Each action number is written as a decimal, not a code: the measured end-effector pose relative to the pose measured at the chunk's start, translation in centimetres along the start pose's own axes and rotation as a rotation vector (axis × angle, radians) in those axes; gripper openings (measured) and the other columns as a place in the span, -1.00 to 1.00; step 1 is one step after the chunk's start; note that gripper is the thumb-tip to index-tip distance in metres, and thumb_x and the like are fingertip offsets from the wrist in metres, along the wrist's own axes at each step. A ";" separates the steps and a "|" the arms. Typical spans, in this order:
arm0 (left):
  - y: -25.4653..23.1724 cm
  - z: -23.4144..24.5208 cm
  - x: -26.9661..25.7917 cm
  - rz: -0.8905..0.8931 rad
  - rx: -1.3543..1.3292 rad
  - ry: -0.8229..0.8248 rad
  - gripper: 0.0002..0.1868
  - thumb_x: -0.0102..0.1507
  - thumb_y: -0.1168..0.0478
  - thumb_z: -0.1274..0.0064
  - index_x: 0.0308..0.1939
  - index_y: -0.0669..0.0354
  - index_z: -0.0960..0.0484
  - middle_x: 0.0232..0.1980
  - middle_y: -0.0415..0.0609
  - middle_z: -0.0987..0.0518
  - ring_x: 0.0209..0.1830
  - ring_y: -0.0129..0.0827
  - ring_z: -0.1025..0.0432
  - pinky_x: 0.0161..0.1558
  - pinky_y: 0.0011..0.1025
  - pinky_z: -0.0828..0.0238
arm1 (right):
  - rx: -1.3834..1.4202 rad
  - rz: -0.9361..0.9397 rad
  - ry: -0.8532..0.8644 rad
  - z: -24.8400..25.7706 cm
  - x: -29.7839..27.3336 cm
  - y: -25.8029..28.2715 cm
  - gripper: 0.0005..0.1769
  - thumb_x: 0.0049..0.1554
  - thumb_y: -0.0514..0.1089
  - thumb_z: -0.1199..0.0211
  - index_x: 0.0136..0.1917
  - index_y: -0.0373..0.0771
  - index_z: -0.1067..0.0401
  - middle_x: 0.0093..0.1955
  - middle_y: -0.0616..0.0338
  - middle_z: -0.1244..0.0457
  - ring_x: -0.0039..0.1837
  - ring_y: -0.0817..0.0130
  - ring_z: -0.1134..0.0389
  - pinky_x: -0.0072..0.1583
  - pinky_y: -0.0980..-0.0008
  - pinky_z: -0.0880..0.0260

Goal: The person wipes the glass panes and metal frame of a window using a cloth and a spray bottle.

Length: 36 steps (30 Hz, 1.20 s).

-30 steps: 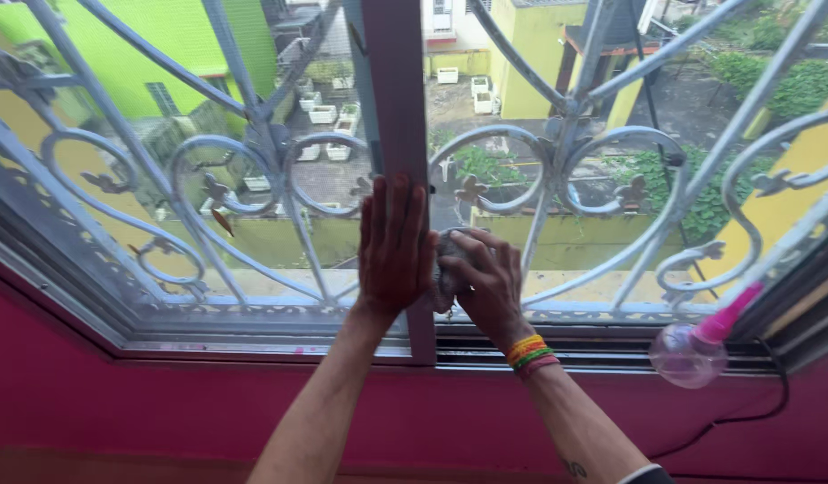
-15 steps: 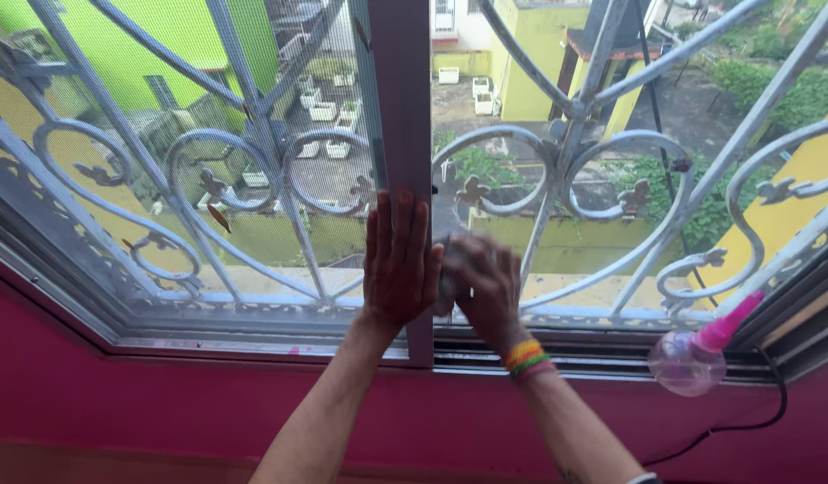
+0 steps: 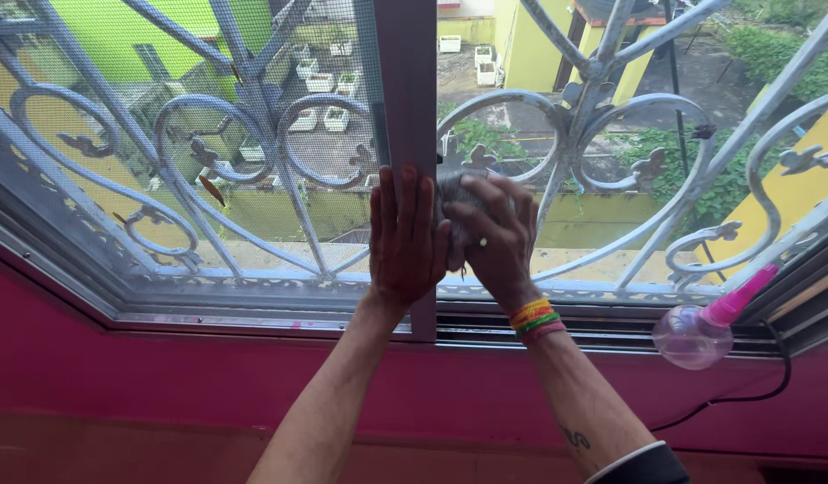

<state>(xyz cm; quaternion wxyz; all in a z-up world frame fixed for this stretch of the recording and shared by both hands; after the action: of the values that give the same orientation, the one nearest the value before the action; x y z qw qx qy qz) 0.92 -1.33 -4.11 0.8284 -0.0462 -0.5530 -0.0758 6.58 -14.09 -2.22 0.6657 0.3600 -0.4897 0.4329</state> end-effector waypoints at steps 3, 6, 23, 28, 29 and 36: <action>-0.2 0.1 -0.3 0.000 -0.017 -0.015 -0.36 0.53 0.13 0.16 0.62 0.34 -0.04 0.69 0.29 0.04 0.73 0.28 0.17 0.68 0.13 0.27 | -0.040 -0.016 0.132 -0.9 -2.9 0.4 -0.52 -0.14 -0.24 -0.50 0.09 0.02 -0.58 0.34 0.29 -0.30 0.41 0.10 -0.22 0.31 0.09 -0.20; -0.3 -0.1 -0.3 -0.015 0.006 0.015 -0.31 0.53 0.14 0.13 0.63 0.35 0.03 0.70 0.30 0.11 0.73 0.30 0.23 0.69 0.14 0.31 | -0.029 -0.019 0.228 -1.6 -5.1 0.5 -0.40 -0.28 -0.26 -0.47 0.10 0.00 -0.59 0.32 0.28 -0.30 0.39 0.11 -0.22 0.30 0.06 -0.20; -0.7 1.0 -0.3 -0.023 -0.050 0.114 -0.02 0.22 0.18 -0.04 0.63 0.38 0.10 0.69 0.34 0.17 0.71 0.37 0.30 0.67 0.18 0.35 | 0.008 -0.080 0.179 -1.6 -5.2 0.2 -0.56 -0.16 -0.22 -0.50 0.03 -0.01 -0.57 0.34 0.33 -0.32 0.41 0.15 -0.23 0.30 0.12 -0.23; -1.4 2.2 -0.7 -0.003 -0.091 0.185 0.02 0.19 0.19 -0.06 0.63 0.35 0.14 0.70 0.33 0.20 0.72 0.30 0.30 0.66 0.16 0.35 | 0.034 -0.110 0.208 -0.9 -4.3 0.3 -0.48 -0.24 -0.25 -0.49 0.05 0.00 -0.59 0.31 0.32 -0.34 0.40 0.15 -0.25 0.30 0.12 -0.25; -1.4 2.3 -0.9 -0.008 -0.088 0.192 0.03 0.20 0.19 -0.06 0.64 0.35 0.15 0.70 0.33 0.20 0.72 0.30 0.30 0.67 0.16 0.35 | 0.048 -0.101 0.173 -0.6 -3.3 0.4 -0.47 -0.24 -0.21 -0.52 0.05 -0.01 -0.57 0.30 0.30 -0.33 0.39 0.14 -0.24 0.30 0.10 -0.25; -1.4 1.7 -3.5 -0.073 -0.035 0.226 0.07 0.17 0.25 -0.09 0.65 0.32 0.19 0.72 0.27 0.23 0.74 0.26 0.31 0.70 0.13 0.33 | 0.008 0.011 0.116 0.4 0.7 -0.2 -0.52 -0.17 -0.20 -0.56 0.05 0.00 -0.57 0.34 0.29 -0.32 0.41 0.14 -0.24 0.24 0.11 -0.23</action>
<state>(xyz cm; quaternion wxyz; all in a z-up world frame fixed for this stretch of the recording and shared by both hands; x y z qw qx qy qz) -2.24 -2.19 -6.69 0.8813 -0.0315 -0.4559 -0.1201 6.67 -14.39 -1.44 0.6890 0.3344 -0.4506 0.4588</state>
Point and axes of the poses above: each hand's wrist, its own x-axis towards the middle knuckle, its own z-axis out of the back of the hand, y = z × x, the point moved 7 cm from there along x, towards the middle knuckle
